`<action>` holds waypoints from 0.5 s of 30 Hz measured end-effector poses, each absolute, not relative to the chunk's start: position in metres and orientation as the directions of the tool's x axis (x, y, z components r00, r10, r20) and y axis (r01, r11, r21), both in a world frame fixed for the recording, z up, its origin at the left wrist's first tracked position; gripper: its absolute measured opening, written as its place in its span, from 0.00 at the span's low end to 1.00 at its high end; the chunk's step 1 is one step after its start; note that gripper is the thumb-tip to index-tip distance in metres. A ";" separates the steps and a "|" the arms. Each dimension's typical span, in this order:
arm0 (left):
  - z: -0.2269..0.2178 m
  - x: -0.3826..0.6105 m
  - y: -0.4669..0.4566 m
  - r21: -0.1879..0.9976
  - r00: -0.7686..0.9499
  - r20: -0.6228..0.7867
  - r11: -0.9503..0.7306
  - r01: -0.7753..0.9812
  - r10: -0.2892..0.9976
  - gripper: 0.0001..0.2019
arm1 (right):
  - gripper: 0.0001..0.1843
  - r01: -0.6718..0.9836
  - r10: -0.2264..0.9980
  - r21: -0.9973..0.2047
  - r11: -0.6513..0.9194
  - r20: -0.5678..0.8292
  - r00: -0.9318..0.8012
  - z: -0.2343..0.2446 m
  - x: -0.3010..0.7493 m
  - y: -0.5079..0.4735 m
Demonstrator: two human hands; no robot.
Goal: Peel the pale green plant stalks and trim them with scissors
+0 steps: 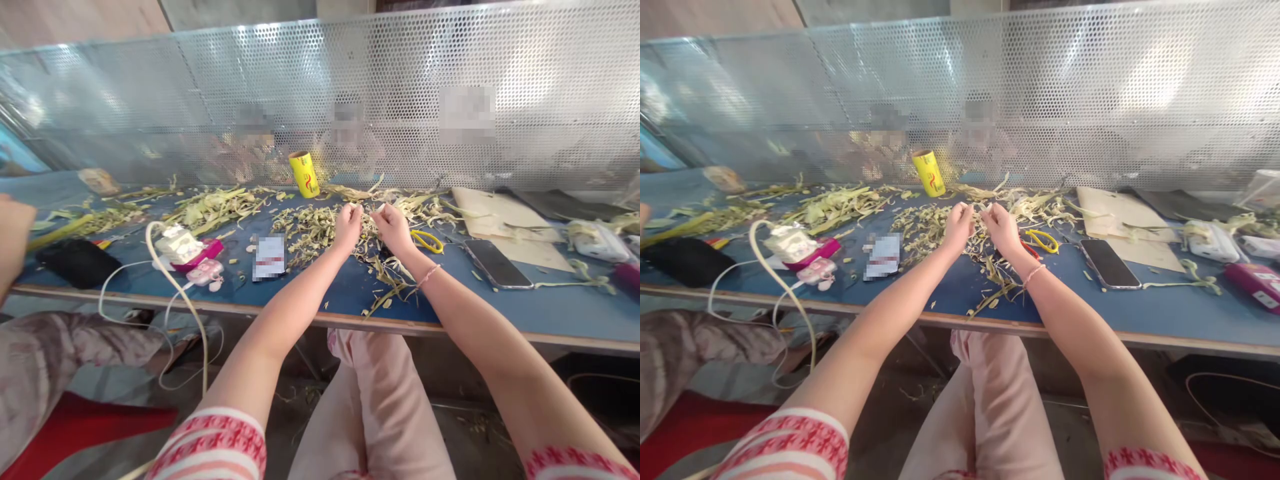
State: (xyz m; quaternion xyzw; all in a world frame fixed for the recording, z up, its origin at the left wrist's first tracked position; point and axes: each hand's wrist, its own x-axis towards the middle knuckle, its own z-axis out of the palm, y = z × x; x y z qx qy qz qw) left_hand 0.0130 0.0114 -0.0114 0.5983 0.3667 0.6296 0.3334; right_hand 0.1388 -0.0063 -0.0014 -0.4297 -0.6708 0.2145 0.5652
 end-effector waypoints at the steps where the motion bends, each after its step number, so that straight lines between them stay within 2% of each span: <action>1: -0.010 0.012 0.009 0.852 -0.042 0.523 -0.521 0.042 0.851 0.18 | 0.20 0.315 0.825 -0.788 0.529 0.564 0.024 -0.003 0.140 -0.004; 5: -0.004 0.013 -0.001 0.807 0.086 0.568 -0.574 0.138 0.819 0.17 | 0.21 0.213 0.851 -0.847 0.487 0.515 0.105 -0.008 0.146 0.005; 8: -0.002 0.015 -0.004 0.774 0.099 0.600 -0.608 0.179 0.794 0.17 | 0.21 0.128 0.868 -0.874 0.468 0.482 0.121 -0.009 0.148 0.010; 11: -0.004 0.013 -0.001 0.836 0.098 0.534 -0.542 0.088 0.840 0.16 | 0.21 0.053 0.896 -0.898 0.436 0.439 0.072 -0.010 0.148 0.011; 15: -0.005 0.008 0.005 0.933 0.150 0.355 -0.339 -0.121 0.923 0.13 | 0.23 -0.017 0.939 -0.939 0.345 0.344 0.028 -0.013 0.150 0.010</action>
